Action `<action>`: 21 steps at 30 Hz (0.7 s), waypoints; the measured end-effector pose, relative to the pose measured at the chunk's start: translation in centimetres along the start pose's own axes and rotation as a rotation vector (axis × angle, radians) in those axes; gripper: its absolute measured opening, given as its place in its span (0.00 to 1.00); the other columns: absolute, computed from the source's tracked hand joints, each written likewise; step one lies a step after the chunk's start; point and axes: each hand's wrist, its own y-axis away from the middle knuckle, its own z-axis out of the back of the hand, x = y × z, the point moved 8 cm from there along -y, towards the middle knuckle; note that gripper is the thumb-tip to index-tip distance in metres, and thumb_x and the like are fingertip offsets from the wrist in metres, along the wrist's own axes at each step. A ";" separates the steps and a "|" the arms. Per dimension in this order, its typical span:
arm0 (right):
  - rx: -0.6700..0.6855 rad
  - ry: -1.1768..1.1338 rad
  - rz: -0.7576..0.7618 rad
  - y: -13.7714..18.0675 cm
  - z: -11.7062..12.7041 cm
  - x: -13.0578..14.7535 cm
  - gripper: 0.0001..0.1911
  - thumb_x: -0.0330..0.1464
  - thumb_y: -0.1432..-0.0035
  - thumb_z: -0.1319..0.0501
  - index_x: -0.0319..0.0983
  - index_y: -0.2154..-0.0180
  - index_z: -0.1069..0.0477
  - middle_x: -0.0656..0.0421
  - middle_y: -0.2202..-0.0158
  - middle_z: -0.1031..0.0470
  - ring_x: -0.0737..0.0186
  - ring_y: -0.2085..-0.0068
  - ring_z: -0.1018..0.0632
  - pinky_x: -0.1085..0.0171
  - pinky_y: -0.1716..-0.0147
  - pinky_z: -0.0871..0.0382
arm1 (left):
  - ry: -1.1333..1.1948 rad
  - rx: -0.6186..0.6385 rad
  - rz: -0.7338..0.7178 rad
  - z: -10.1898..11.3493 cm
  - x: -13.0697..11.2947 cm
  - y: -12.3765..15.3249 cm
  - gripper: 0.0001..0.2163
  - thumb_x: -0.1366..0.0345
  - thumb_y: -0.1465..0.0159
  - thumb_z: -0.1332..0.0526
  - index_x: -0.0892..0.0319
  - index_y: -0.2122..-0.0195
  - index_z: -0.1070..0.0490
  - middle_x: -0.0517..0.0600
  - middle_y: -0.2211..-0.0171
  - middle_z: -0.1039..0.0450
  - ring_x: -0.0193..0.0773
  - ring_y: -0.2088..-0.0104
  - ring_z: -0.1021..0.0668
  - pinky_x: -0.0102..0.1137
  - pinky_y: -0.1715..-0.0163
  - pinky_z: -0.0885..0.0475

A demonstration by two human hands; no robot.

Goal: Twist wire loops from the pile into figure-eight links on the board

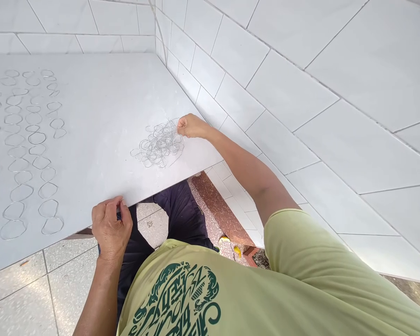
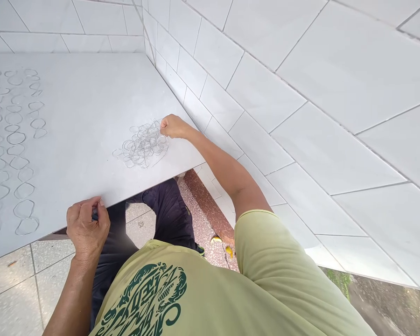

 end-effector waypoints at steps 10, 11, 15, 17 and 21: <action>0.099 -0.038 0.016 0.8 1.9 -0.7 0.08 0.23 0.34 0.33 0.37 0.65 0.30 0.56 0.68 0.18 0.67 0.75 0.23 0.69 0.80 0.37 | 0.025 0.015 0.029 0.0 0.1 0.0 0.10 0.68 0.30 0.37 0.59 0.50 0.21 0.59 0.58 0.22 0.51 0.54 0.23 0.45 0.50 0.28; 0.092 -0.039 0.014 0.9 2.0 -0.9 0.08 0.23 0.34 0.33 0.37 0.64 0.30 0.57 0.69 0.18 0.68 0.76 0.23 0.69 0.80 0.36 | 0.032 0.016 0.031 0.0 0.2 0.1 0.10 0.68 0.30 0.37 0.59 0.49 0.21 0.59 0.57 0.22 0.51 0.54 0.23 0.45 0.50 0.28; 0.044 -0.096 0.005 1.4 2.7 -1.7 0.08 0.24 0.34 0.32 0.37 0.65 0.28 0.59 0.72 0.22 0.70 0.77 0.26 0.70 0.81 0.36 | 0.033 0.007 0.008 -0.1 0.1 0.2 0.11 0.68 0.30 0.36 0.59 0.48 0.21 0.60 0.56 0.22 0.52 0.53 0.23 0.45 0.50 0.28; 0.013 -0.179 -0.007 1.7 3.2 -2.1 0.08 0.24 0.34 0.32 0.36 0.65 0.28 0.59 0.73 0.23 0.70 0.77 0.27 0.70 0.81 0.36 | 0.019 0.001 -0.004 0.0 0.0 0.2 0.11 0.69 0.30 0.36 0.59 0.48 0.21 0.60 0.56 0.21 0.51 0.54 0.23 0.44 0.50 0.27; -0.004 -0.335 -0.069 1.8 3.5 -3.4 0.07 0.23 0.34 0.32 0.35 0.64 0.27 0.59 0.72 0.25 0.70 0.77 0.28 0.70 0.82 0.37 | -0.003 0.001 0.000 0.0 -0.1 0.1 0.10 0.68 0.30 0.37 0.59 0.49 0.21 0.59 0.57 0.21 0.51 0.55 0.23 0.44 0.51 0.27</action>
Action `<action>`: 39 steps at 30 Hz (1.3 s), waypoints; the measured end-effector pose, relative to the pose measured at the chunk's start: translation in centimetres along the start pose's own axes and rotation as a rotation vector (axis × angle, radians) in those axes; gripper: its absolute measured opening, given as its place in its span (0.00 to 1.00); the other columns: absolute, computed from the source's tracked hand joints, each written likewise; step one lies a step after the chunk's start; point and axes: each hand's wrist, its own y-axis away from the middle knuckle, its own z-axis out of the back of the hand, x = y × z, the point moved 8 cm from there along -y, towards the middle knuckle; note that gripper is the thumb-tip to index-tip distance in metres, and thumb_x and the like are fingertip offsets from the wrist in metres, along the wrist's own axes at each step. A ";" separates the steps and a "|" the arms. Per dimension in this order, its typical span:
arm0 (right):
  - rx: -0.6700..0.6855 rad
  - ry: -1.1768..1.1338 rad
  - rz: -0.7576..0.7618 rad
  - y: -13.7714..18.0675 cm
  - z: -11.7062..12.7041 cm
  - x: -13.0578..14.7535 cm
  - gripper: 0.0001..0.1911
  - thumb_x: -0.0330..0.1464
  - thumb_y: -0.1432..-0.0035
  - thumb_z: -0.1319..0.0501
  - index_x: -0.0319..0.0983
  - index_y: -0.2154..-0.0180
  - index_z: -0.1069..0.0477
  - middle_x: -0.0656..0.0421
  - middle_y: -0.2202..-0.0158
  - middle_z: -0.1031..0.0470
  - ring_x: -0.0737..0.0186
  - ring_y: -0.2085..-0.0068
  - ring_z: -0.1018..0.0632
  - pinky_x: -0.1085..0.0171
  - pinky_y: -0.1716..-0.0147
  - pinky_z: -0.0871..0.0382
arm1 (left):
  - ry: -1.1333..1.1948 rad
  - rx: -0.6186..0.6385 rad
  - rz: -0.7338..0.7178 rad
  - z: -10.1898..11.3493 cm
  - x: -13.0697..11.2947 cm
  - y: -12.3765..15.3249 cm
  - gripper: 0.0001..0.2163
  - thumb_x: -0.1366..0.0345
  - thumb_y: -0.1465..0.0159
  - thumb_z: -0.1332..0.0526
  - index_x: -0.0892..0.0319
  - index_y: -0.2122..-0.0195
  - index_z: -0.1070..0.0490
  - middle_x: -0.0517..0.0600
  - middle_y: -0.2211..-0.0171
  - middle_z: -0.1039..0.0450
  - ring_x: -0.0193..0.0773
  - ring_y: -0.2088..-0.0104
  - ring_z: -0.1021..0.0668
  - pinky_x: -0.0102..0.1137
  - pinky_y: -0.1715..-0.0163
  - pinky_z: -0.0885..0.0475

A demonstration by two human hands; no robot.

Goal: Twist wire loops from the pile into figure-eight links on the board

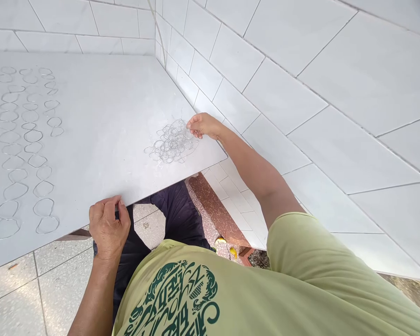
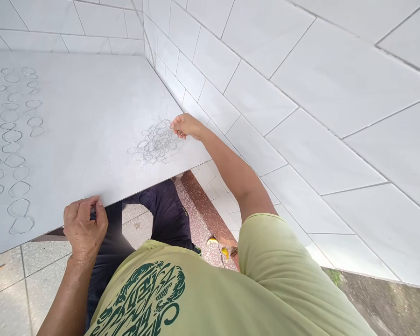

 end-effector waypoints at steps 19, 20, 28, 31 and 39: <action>0.108 0.549 0.527 4.7 -10.9 5.1 0.06 0.24 0.32 0.40 0.38 0.60 0.25 0.54 0.59 0.24 0.57 0.58 0.25 0.61 0.57 0.34 | -0.025 0.018 0.010 0.2 -0.4 -0.2 0.10 0.67 0.29 0.38 0.59 0.49 0.20 0.60 0.57 0.22 0.51 0.54 0.23 0.44 0.51 0.27; 0.152 0.610 0.539 4.5 -12.2 5.2 0.07 0.24 0.32 0.41 0.38 0.57 0.25 0.53 0.57 0.24 0.56 0.58 0.25 0.61 0.58 0.35 | -0.022 0.023 0.010 0.1 -0.4 -0.1 0.10 0.67 0.29 0.38 0.59 0.49 0.20 0.60 0.57 0.22 0.51 0.54 0.23 0.44 0.51 0.28; 0.252 0.839 0.381 -0.2 -15.4 5.3 0.10 0.20 0.37 0.37 0.37 0.55 0.26 0.49 0.51 0.24 0.55 0.60 0.26 0.60 0.61 0.36 | 0.031 0.052 0.040 0.0 -0.2 -0.1 0.10 0.67 0.29 0.38 0.59 0.49 0.21 0.61 0.56 0.23 0.52 0.53 0.24 0.46 0.50 0.30; 0.307 0.843 0.378 -0.6 -15.4 5.6 0.11 0.17 0.42 0.36 0.38 0.66 0.29 0.53 0.59 0.23 0.59 0.66 0.28 0.59 0.63 0.36 | 0.033 0.056 0.035 -0.1 -0.3 0.0 0.11 0.67 0.29 0.38 0.59 0.49 0.21 0.61 0.55 0.23 0.52 0.52 0.24 0.46 0.49 0.29; 0.156 0.452 0.352 -1.3 -11.2 7.7 0.08 0.19 0.40 0.36 0.36 0.68 0.23 0.57 0.65 0.21 0.64 0.65 0.24 0.64 0.63 0.31 | 0.052 0.070 0.057 -0.4 0.1 0.1 0.11 0.66 0.29 0.38 0.58 0.48 0.21 0.60 0.55 0.24 0.53 0.53 0.24 0.47 0.48 0.30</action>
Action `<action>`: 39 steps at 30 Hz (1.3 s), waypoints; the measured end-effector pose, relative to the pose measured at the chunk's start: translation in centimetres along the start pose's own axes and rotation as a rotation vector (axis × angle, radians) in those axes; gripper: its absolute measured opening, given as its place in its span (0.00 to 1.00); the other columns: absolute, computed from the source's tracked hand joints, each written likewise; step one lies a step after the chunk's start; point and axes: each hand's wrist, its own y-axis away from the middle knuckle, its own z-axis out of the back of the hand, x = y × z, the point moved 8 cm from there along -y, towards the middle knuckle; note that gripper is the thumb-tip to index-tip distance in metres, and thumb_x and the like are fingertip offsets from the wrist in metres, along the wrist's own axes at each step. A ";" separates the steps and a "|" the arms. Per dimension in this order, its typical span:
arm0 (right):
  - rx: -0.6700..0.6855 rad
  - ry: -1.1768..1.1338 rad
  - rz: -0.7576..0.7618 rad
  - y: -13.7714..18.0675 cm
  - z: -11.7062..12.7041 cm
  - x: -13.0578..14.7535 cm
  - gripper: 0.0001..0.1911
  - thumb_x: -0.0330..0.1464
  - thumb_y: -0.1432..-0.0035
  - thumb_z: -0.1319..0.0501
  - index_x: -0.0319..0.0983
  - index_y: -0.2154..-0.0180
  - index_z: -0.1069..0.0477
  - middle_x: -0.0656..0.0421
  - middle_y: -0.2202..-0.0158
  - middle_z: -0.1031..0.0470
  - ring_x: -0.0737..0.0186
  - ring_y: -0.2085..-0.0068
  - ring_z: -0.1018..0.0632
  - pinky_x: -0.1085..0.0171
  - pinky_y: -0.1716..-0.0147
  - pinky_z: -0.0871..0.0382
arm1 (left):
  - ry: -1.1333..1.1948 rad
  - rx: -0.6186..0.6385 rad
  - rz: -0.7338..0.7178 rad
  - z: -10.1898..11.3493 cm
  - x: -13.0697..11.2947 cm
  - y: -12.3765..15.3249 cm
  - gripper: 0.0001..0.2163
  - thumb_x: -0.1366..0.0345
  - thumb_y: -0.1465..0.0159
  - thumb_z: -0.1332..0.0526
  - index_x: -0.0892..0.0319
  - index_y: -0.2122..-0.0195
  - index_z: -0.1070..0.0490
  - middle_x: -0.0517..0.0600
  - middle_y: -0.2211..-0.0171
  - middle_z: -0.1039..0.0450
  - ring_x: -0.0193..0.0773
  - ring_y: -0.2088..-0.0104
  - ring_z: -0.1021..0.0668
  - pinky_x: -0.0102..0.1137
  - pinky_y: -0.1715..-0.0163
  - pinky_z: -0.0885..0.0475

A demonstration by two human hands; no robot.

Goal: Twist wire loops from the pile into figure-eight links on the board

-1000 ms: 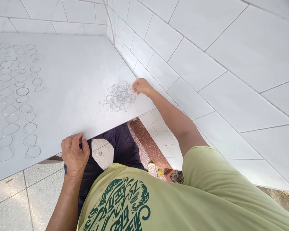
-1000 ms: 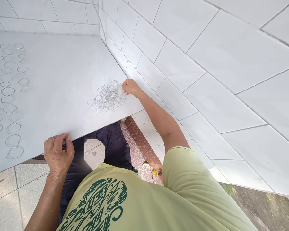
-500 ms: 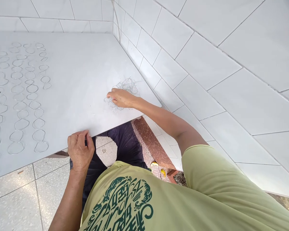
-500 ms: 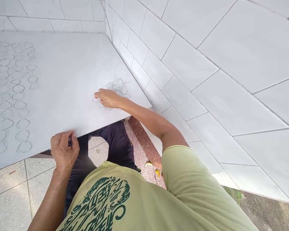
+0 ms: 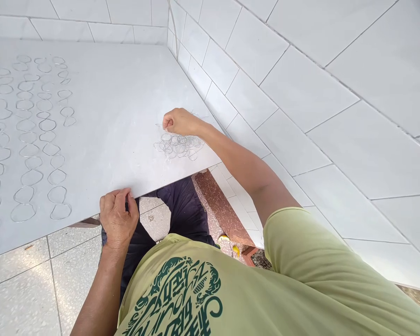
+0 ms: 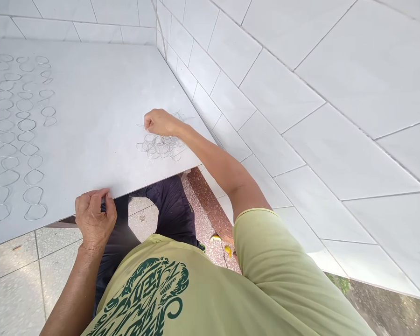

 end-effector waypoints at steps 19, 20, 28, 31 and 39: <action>-0.181 -0.845 -0.162 1.0 3.6 -3.7 0.10 0.34 0.35 0.28 0.39 0.62 0.29 0.62 0.68 0.27 0.70 0.71 0.28 0.70 0.72 0.32 | -0.029 -0.027 -0.023 0.3 -0.2 -0.1 0.11 0.65 0.29 0.38 0.58 0.50 0.20 0.61 0.56 0.23 0.52 0.54 0.23 0.46 0.50 0.29; -0.181 -0.850 -0.156 1.0 3.6 -3.6 0.11 0.34 0.35 0.28 0.39 0.62 0.29 0.62 0.68 0.27 0.70 0.70 0.28 0.70 0.72 0.32 | -0.033 -0.026 -0.028 0.2 -0.2 -0.1 0.11 0.66 0.29 0.38 0.58 0.50 0.20 0.60 0.56 0.23 0.52 0.54 0.23 0.46 0.50 0.29; -0.237 -0.778 -0.123 1.1 4.2 -2.4 0.09 0.35 0.33 0.31 0.40 0.62 0.29 0.61 0.69 0.26 0.67 0.69 0.26 0.69 0.70 0.32 | -0.006 -0.026 0.036 1.3 -1.5 -1.1 0.09 0.64 0.28 0.38 0.59 0.52 0.20 0.58 0.58 0.22 0.49 0.55 0.22 0.43 0.52 0.26; -0.224 -0.723 -0.070 0.7 3.7 -2.1 0.05 0.32 0.33 0.32 0.38 0.61 0.26 0.59 0.68 0.24 0.67 0.69 0.26 0.68 0.72 0.33 | 0.122 0.019 0.124 1.6 -2.3 -2.9 0.10 0.62 0.27 0.38 0.59 0.51 0.21 0.55 0.58 0.21 0.43 0.60 0.21 0.38 0.57 0.25; -0.306 -0.244 -0.169 -0.2 2.9 -3.9 0.07 0.27 0.30 0.37 0.36 0.64 0.24 0.56 0.69 0.21 0.66 0.70 0.26 0.68 0.72 0.35 | 0.217 0.077 0.199 -0.7 -1.8 -5.2 0.11 0.60 0.28 0.39 0.59 0.54 0.20 0.52 0.60 0.21 0.39 0.64 0.21 0.35 0.60 0.25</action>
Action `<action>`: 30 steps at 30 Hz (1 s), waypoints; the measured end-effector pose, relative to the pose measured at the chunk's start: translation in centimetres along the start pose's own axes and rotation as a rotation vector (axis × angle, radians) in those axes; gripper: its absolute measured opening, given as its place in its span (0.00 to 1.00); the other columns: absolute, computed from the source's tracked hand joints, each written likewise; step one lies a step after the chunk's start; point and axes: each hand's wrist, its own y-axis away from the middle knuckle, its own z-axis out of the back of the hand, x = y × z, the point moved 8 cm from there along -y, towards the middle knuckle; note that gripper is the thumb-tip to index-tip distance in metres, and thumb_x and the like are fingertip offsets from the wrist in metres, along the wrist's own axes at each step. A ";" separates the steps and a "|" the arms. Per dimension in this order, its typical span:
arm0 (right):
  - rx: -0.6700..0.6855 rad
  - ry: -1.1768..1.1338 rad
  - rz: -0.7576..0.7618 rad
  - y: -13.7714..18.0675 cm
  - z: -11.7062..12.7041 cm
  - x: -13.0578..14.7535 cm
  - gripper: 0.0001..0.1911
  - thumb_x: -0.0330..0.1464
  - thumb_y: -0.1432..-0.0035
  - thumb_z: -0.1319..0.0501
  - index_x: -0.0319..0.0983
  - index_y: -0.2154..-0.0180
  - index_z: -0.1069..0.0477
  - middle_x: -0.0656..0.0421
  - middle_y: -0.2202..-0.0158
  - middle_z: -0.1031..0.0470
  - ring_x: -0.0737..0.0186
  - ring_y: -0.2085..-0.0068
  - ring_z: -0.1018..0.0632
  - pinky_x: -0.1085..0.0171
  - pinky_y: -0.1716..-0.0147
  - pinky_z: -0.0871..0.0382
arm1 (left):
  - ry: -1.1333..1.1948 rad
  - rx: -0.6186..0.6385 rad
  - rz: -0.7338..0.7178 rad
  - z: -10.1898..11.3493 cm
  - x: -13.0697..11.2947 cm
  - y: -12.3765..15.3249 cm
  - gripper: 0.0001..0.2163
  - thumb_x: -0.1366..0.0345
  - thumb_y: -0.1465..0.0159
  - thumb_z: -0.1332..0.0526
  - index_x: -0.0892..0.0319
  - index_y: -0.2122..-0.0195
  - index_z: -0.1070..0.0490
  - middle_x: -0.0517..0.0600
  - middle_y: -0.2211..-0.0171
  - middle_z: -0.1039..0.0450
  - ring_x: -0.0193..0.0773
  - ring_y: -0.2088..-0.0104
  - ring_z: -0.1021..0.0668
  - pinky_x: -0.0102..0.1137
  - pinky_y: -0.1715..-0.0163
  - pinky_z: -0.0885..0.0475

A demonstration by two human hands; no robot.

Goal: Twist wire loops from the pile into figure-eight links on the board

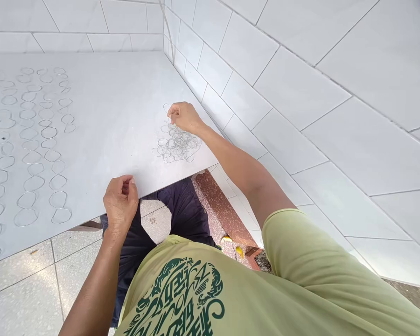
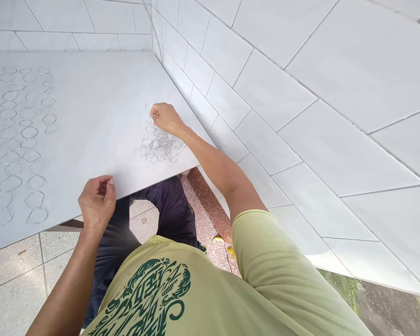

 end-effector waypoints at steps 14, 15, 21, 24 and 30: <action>-0.094 -0.655 -0.072 1.7 5.4 -1.4 0.02 0.26 0.32 0.36 0.36 0.59 0.24 0.58 0.67 0.25 0.67 0.69 0.27 0.68 0.73 0.34 | 0.081 0.014 0.062 0.2 0.2 0.0 0.10 0.60 0.31 0.37 0.58 0.54 0.19 0.51 0.61 0.21 0.39 0.65 0.21 0.36 0.59 0.25; -0.045 -0.698 -0.059 2.2 4.9 -0.7 0.02 0.28 0.31 0.36 0.36 0.58 0.24 0.59 0.67 0.25 0.67 0.69 0.27 0.69 0.73 0.34 | 0.117 0.016 0.105 0.3 0.2 0.0 0.10 0.59 0.31 0.36 0.58 0.54 0.19 0.51 0.61 0.20 0.39 0.64 0.21 0.35 0.59 0.25; 0.278 -0.774 -0.018 7.0 -1.7 4.0 0.17 0.40 0.39 0.23 0.36 0.60 0.24 0.61 0.71 0.25 0.69 0.72 0.27 0.71 0.76 0.34 | 0.427 0.025 0.251 0.9 -2.3 -1.2 0.12 0.55 0.31 0.33 0.57 0.54 0.19 0.52 0.59 0.19 0.38 0.62 0.21 0.30 0.65 0.25; 0.443 -0.813 0.023 9.5 -5.8 5.9 0.20 0.43 0.41 0.22 0.35 0.58 0.22 0.61 0.72 0.24 0.70 0.73 0.27 0.71 0.76 0.33 | 0.575 0.073 0.244 0.5 -3.9 -2.2 0.13 0.53 0.31 0.32 0.57 0.54 0.19 0.52 0.60 0.19 0.37 0.63 0.21 0.29 0.68 0.25; 0.588 -0.803 0.062 12.5 -11.0 7.2 0.19 0.43 0.38 0.26 0.35 0.53 0.19 0.60 0.70 0.21 0.68 0.70 0.24 0.71 0.73 0.31 | 0.770 0.130 0.319 -0.2 -3.6 -2.2 0.09 0.57 0.35 0.28 0.58 0.63 0.18 0.51 0.65 0.22 0.34 0.67 0.24 0.26 0.75 0.29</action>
